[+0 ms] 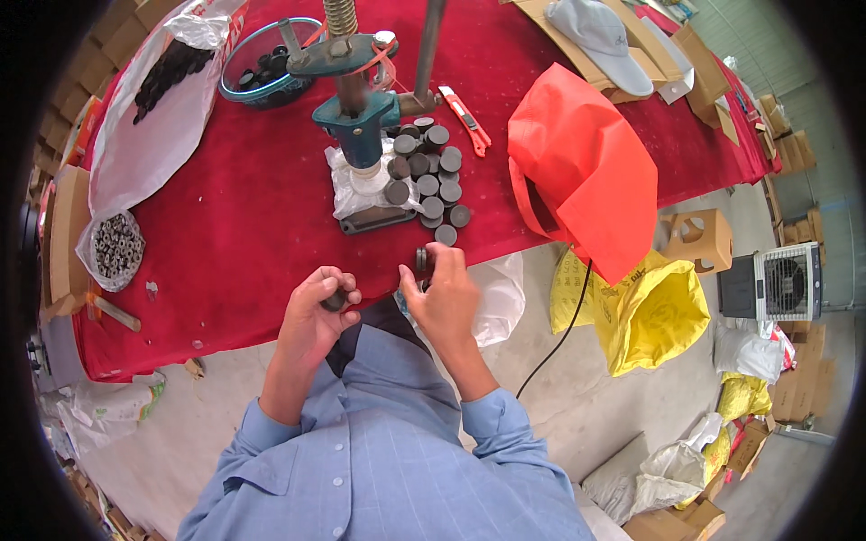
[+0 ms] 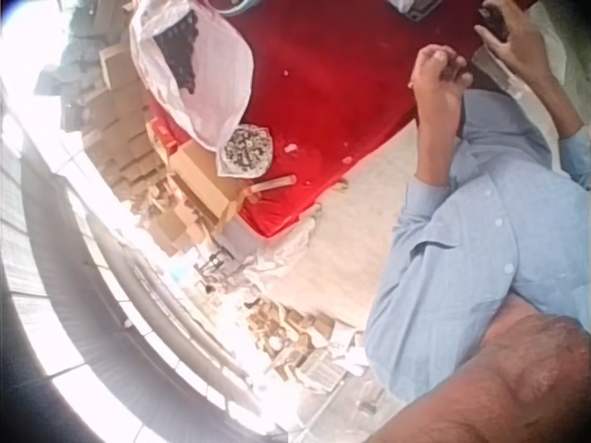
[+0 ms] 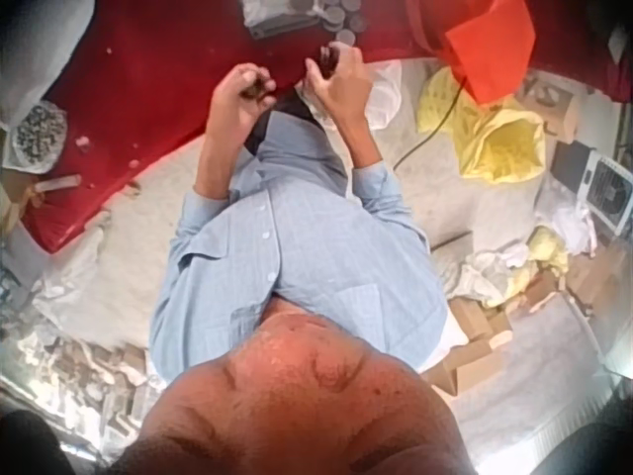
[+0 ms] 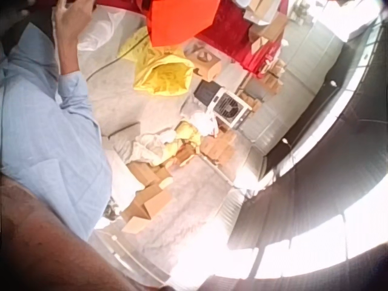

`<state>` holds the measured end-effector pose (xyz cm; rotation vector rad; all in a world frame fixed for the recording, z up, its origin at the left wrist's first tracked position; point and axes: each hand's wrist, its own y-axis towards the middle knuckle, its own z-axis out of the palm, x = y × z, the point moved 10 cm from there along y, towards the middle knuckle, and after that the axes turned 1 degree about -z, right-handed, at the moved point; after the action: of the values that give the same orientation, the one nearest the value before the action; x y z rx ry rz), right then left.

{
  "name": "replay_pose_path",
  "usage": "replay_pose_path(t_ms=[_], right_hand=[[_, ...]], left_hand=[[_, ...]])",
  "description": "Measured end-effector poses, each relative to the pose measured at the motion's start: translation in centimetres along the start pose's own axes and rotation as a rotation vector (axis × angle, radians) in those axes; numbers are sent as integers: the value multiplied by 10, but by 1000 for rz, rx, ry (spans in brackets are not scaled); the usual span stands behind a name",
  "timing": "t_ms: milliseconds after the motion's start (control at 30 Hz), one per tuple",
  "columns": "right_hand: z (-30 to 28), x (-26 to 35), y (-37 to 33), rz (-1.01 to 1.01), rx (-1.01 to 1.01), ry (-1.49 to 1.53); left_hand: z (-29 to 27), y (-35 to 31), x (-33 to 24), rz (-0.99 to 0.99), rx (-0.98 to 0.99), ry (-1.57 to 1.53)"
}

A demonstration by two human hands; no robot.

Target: The person uses a manual press to compress small, dark circular discs. They repeatedly pick up a disc, place it under the press, and operate the lever to flatten it. The person occasionally inspects the processed discs and stacks them on the table.

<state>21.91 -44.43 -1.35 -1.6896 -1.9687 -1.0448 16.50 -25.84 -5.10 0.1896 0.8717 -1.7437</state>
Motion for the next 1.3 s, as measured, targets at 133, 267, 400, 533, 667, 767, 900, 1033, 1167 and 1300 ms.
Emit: replay_pose_path(t_ms=[133,267,400,533,667,767,900,1033,1167,1300], right_hand=[[6,-3,-2,-42,-14,96],[-16,39,2,-236,19,322],[-37,84,1,-379,61,459],[-54,106,0,-501,53,517],[-63,118,-2,-495,49,556],[-66,123,-3,-471,48,596],[-60,122,-5,-462,35,585],[-55,120,-7,-433,34,623],[-57,124,-7,-467,40,649],[-50,120,-4,-415,77,606]], left_hand=[[0,13,2,84,37,255],[37,-4,-36,605,6,914],[80,-38,-61,874,83,1101],[101,-69,-72,1116,170,1155],[118,-91,-80,1223,172,1183],[120,-97,-80,1285,165,1202],[113,-95,-78,1299,106,1202],[108,-95,-77,1285,111,1201],[110,-99,-79,1287,96,1205],[100,-91,-76,1222,48,1219]])
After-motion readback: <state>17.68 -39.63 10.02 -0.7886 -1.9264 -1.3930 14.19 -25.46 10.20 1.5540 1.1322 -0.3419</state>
